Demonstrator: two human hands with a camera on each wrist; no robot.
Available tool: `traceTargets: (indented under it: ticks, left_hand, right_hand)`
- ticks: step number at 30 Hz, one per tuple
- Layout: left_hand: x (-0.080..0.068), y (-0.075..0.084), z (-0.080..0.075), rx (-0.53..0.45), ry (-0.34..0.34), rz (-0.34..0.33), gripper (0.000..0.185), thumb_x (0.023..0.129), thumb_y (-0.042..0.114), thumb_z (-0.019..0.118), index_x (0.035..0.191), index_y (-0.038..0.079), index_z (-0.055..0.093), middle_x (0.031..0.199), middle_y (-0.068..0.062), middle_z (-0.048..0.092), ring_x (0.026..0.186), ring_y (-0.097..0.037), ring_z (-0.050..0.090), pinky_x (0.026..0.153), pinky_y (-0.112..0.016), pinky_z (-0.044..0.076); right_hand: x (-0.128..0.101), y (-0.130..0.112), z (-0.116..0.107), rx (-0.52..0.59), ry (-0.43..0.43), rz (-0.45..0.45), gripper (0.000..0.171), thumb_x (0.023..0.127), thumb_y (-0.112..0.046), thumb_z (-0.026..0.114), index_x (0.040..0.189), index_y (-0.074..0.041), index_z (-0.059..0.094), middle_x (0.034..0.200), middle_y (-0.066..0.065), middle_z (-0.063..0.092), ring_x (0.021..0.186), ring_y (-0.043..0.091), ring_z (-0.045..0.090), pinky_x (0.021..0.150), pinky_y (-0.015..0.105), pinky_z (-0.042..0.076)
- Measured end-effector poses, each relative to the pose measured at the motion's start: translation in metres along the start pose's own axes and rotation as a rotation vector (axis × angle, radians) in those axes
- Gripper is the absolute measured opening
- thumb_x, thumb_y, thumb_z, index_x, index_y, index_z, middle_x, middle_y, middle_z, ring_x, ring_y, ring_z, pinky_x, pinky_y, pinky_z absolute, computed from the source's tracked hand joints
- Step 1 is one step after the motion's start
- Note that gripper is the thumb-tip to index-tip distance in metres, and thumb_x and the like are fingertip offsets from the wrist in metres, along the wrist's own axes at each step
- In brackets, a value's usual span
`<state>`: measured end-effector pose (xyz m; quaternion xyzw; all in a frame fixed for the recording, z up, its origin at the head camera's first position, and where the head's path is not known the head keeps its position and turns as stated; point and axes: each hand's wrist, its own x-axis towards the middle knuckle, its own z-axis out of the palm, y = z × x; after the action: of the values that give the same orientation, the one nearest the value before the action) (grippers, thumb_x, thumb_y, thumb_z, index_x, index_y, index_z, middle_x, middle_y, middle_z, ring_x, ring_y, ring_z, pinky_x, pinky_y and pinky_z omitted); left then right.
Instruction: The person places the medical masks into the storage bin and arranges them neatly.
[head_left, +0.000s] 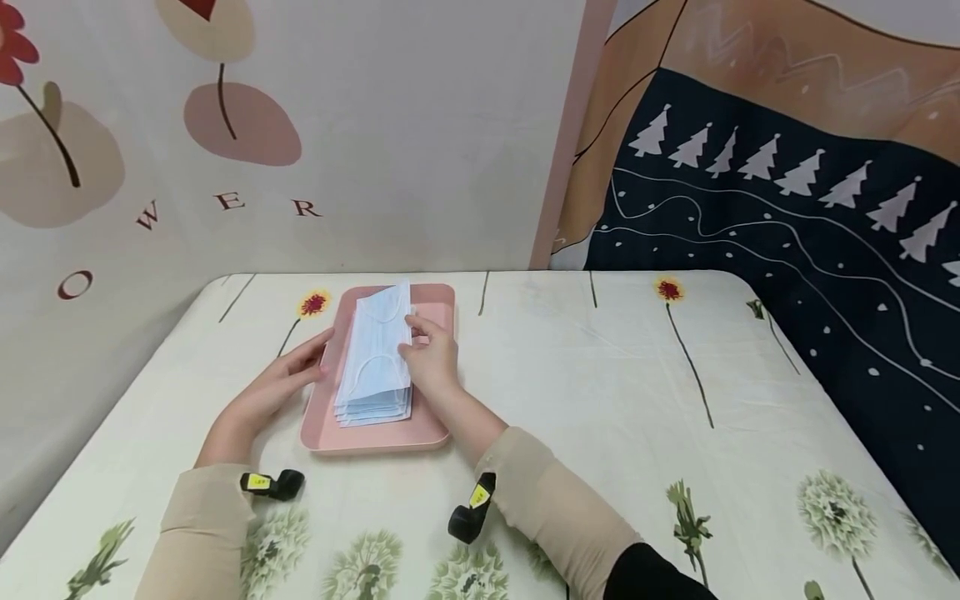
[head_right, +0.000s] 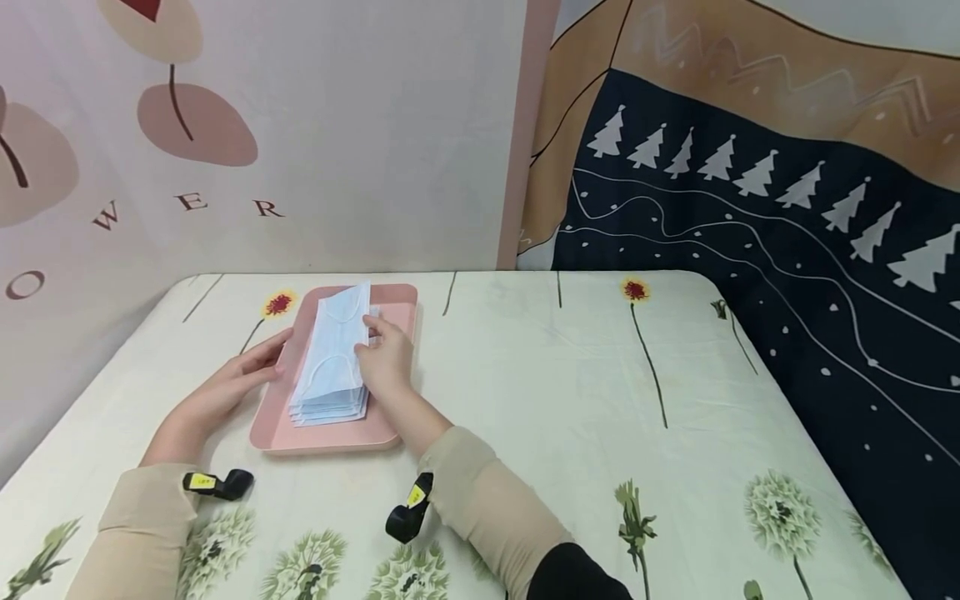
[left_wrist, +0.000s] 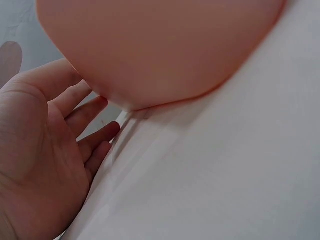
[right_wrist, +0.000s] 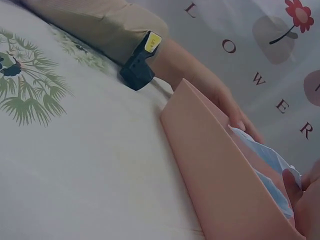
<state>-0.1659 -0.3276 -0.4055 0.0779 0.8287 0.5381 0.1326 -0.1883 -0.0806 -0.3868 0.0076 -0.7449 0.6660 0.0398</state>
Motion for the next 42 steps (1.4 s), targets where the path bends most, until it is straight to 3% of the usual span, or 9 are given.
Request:
traceTargets:
  ticks: [7,17,26,36,39,42]
  left_hand:
    - [-0.0010,0.0027,-0.0019,-0.016,-0.001,0.018,0.069,0.098,0.024,0.057,0.155,0.019,0.019,0.157,-0.015,0.016,0.142,-0.035,0.013,0.089,-0.001,0.027]
    - [-0.0002,-0.0009,-0.0025,-0.006,0.000,0.018,0.066,0.098,0.026,0.056,0.154,0.022,0.021,0.158,-0.015,0.015,0.142,-0.035,0.012,0.096,-0.006,0.026]
    - [-0.0012,0.0028,-0.0009,-0.027,-0.001,0.023,0.068,0.098,0.022,0.057,0.154,0.017,0.020,0.158,-0.014,0.014,0.143,-0.034,0.010,0.089,0.000,0.026]
    - [-0.0015,0.0034,0.0001,-0.017,0.002,0.012,0.069,0.098,0.023,0.057,0.155,0.019,0.019,0.158,-0.013,0.013,0.143,-0.033,0.010,0.088,0.001,0.026]
    - [-0.0019,0.0034,0.0003,-0.014,0.000,0.014,0.068,0.098,0.023,0.057,0.155,0.019,0.019,0.158,-0.012,0.014,0.143,-0.032,0.010,0.091,-0.001,0.026]
    - [-0.0021,0.0033,0.0008,-0.011,0.002,0.011,0.068,0.098,0.023,0.057,0.155,0.020,0.019,0.158,-0.012,0.014,0.143,-0.032,0.010,0.108,-0.019,0.022]
  right_hand:
    - [0.0011,0.0035,0.0032,-0.053,-0.032,0.019,0.042,0.081,0.011,0.068,0.120,-0.001,0.066,0.092,0.004,0.060,0.062,0.007,0.051,0.056,0.018,0.046]
    - [0.0007,0.0063,0.0059,-0.119,-0.058,0.039,0.041,0.080,0.010,0.070,0.120,0.002,0.065,0.086,0.004,0.059,0.075,0.011,0.057,0.065,0.020,0.051]
    - [-0.0005,0.0076,0.0044,-0.283,-0.081,0.032,0.043,0.076,0.005,0.075,0.117,0.000,0.067,0.083,0.000,0.057,0.079,0.011,0.055,0.070,0.019,0.048]
    - [-0.0030,0.0079,0.0049,-0.383,-0.133,0.064,0.049,0.077,0.002,0.077,0.124,-0.001,0.063,0.094,0.002,0.056,0.088,0.013,0.052,0.082,0.023,0.048]
    - [-0.0038,0.0079,0.0049,-0.412,-0.136,0.067,0.049,0.077,-0.001,0.078,0.124,-0.002,0.063,0.098,0.004,0.055,0.090,0.014,0.051,0.084,0.025,0.047]
    - [-0.0047,0.0077,0.0046,-0.419,-0.141,0.068,0.049,0.078,-0.002,0.078,0.124,-0.003,0.063,0.100,0.006,0.053,0.091,0.015,0.050,0.085,0.026,0.047]
